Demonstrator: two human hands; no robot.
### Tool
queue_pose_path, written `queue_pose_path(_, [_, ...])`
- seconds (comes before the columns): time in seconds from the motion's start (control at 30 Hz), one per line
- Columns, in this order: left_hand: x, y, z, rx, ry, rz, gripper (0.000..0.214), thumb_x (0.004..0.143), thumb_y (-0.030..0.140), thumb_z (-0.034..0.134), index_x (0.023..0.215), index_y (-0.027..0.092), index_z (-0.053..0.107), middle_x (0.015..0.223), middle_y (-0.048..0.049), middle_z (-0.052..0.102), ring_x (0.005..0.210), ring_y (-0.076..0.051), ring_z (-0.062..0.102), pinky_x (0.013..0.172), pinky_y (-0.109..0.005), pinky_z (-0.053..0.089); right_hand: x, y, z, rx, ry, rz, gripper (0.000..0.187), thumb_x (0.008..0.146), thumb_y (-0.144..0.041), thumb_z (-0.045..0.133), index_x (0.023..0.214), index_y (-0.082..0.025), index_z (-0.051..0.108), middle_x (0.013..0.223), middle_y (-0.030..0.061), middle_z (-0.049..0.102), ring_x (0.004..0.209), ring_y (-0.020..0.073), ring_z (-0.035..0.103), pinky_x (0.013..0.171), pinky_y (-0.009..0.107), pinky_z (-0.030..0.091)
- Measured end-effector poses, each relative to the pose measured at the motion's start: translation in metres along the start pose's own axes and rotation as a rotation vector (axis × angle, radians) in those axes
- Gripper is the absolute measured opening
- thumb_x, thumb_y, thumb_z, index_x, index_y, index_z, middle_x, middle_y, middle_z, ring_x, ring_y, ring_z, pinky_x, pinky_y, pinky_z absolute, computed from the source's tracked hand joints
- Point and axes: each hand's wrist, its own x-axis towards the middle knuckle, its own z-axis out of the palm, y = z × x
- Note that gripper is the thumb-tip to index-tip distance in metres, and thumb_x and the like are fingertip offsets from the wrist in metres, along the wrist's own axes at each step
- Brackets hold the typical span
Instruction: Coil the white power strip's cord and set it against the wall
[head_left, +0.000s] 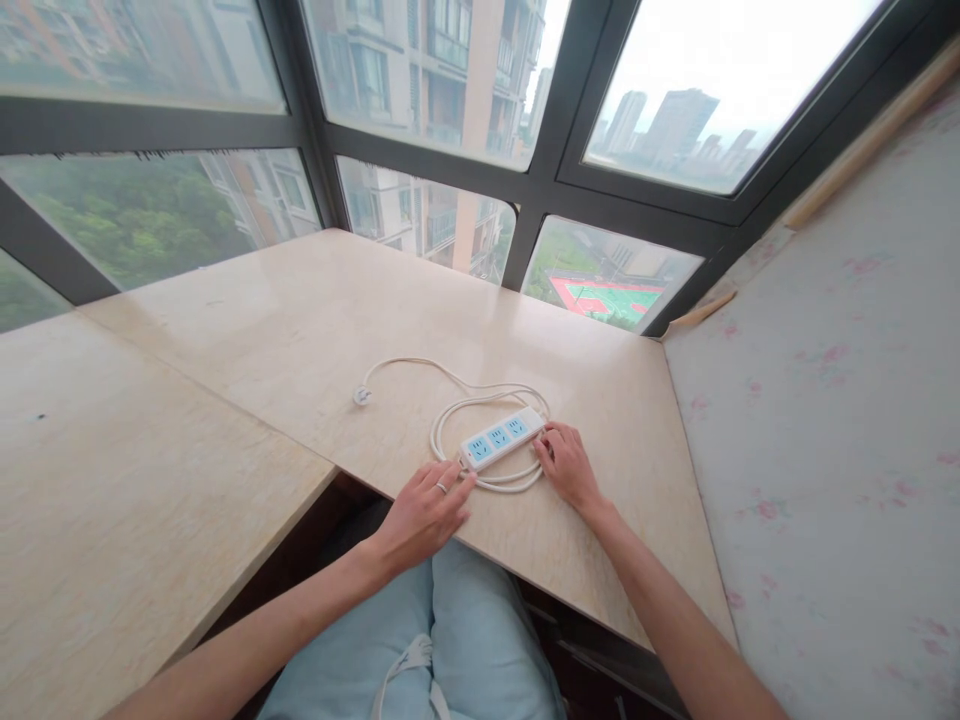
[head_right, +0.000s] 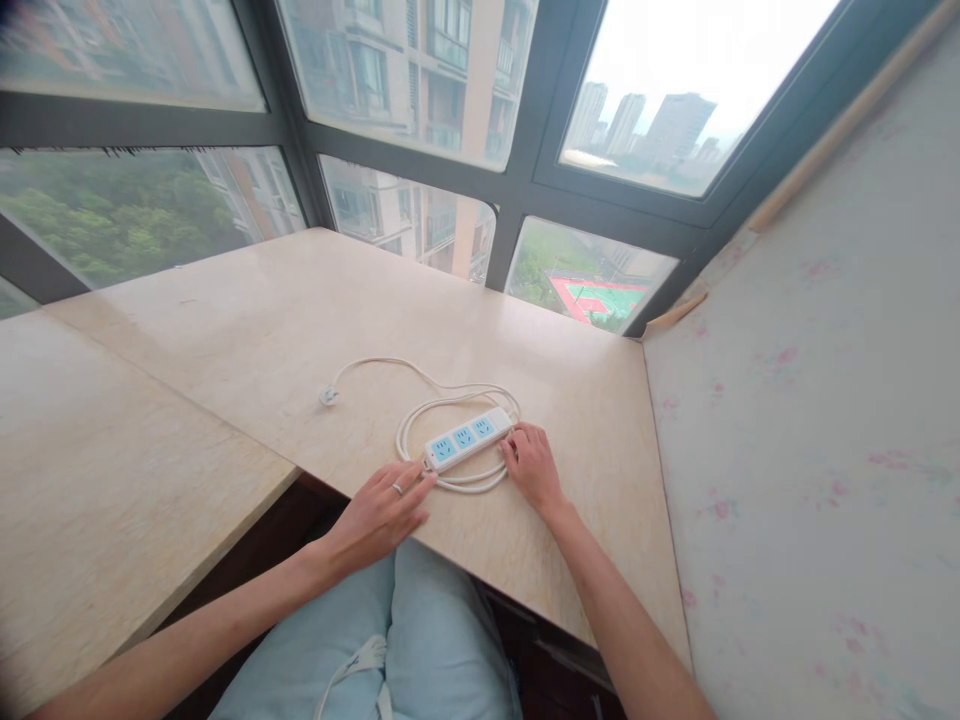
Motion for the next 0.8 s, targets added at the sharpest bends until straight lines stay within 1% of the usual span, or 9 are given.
queue_pose_path(0.1, [-0.001,0.019,0.0,0.01,0.03,-0.131,0.052,0.091,0.042,0.054,0.134,0.014,0.048,0.135,-0.0214,0.053,0.13,-0.038,0.044,0.102,-0.055,0.041,0.002,0.003,0.001,0.038,0.023,0.032,0.017,0.095,-0.031,0.043,0.098,-0.019,0.055,0.101,0.0113,0.06,0.1,0.0252,0.051,0.092,0.041,0.043])
queue_pose_path(0.2, [0.013,0.036,-0.003,-0.003,0.096,-0.186,0.053,0.091,0.042,0.054,0.136,0.014,0.047,0.144,-0.0222,0.044,0.141,-0.04,0.028,0.107,-0.057,0.036,0.005,0.008,0.001,0.09,0.04,0.108,0.021,0.095,-0.033,0.041,0.102,-0.019,0.055,0.098,0.0107,0.062,0.094,0.025,0.053,0.088,0.041,0.044])
queue_pose_path(0.3, [0.044,0.045,-0.002,-0.064,0.125,-0.216,0.06,0.092,0.045,0.051,0.14,0.011,0.041,0.146,-0.0232,0.04,0.143,-0.039,0.025,0.11,-0.055,0.033,0.007,0.012,0.002,0.21,0.075,0.212,0.025,0.094,-0.035,0.04,0.105,-0.019,0.055,0.101,0.0108,0.064,0.094,0.0242,0.056,0.088,0.042,0.046])
queue_pose_path(0.37, [0.07,0.049,0.004,-0.083,0.114,-0.312,0.068,0.09,0.051,0.051,0.142,0.008,0.038,0.145,-0.0267,0.041,0.141,-0.041,0.027,0.109,-0.057,0.032,0.009,0.015,0.004,0.274,0.085,0.253,0.027,0.092,-0.037,0.043,0.108,-0.019,0.056,0.102,0.0107,0.065,0.095,0.024,0.057,0.088,0.042,0.046])
queue_pose_path(0.43, [0.095,0.053,0.014,-0.088,0.058,-0.383,0.073,0.089,0.053,0.051,0.142,0.005,0.038,0.143,-0.0297,0.043,0.14,-0.043,0.029,0.108,-0.06,0.031,0.013,0.02,0.005,0.341,0.084,0.292,0.031,0.089,-0.04,0.047,0.111,-0.019,0.055,0.101,0.0104,0.065,0.094,0.0235,0.059,0.085,0.041,0.048])
queue_pose_path(0.5, [0.118,0.058,0.024,-0.091,-0.012,-0.42,0.075,0.088,0.055,0.052,0.142,0.004,0.039,0.142,-0.0303,0.043,0.139,-0.043,0.031,0.108,-0.062,0.028,0.018,0.028,0.007,0.428,0.079,0.354,0.038,0.087,-0.043,0.049,0.114,-0.018,0.053,0.1,0.0098,0.064,0.088,0.0215,0.06,0.08,0.038,0.051])
queue_pose_path(0.6, [0.144,0.066,0.037,-0.077,-0.086,-0.477,0.084,0.084,0.061,0.056,0.141,0.002,0.04,0.142,-0.0321,0.042,0.137,-0.044,0.033,0.11,-0.063,0.023,0.033,0.043,0.009,0.477,0.091,0.421,0.046,0.086,-0.048,0.048,0.116,-0.014,0.052,0.101,0.0112,0.062,0.077,0.0184,0.06,0.072,0.035,0.052])
queue_pose_path(0.7, [0.16,0.068,0.045,-0.063,-0.118,-0.52,0.094,0.078,0.064,0.06,0.142,0.0,0.038,0.141,-0.0336,0.042,0.138,-0.045,0.029,0.111,-0.062,0.02,0.054,0.054,0.01,0.386,0.117,0.363,0.047,0.086,-0.051,0.048,0.111,-0.012,0.058,0.106,0.0149,0.06,0.08,0.0195,0.059,0.076,0.038,0.052])
queue_pose_path(0.8, [0.163,0.066,0.051,-0.049,-0.104,-0.512,0.094,0.076,0.063,0.063,0.144,0.004,0.037,0.141,-0.0318,0.042,0.138,-0.045,0.029,0.111,-0.062,0.019,0.078,0.054,0.014,0.324,0.058,0.235,0.04,0.088,-0.048,0.049,0.106,-0.015,0.063,0.11,0.015,0.06,0.089,0.0215,0.06,0.082,0.039,0.05])
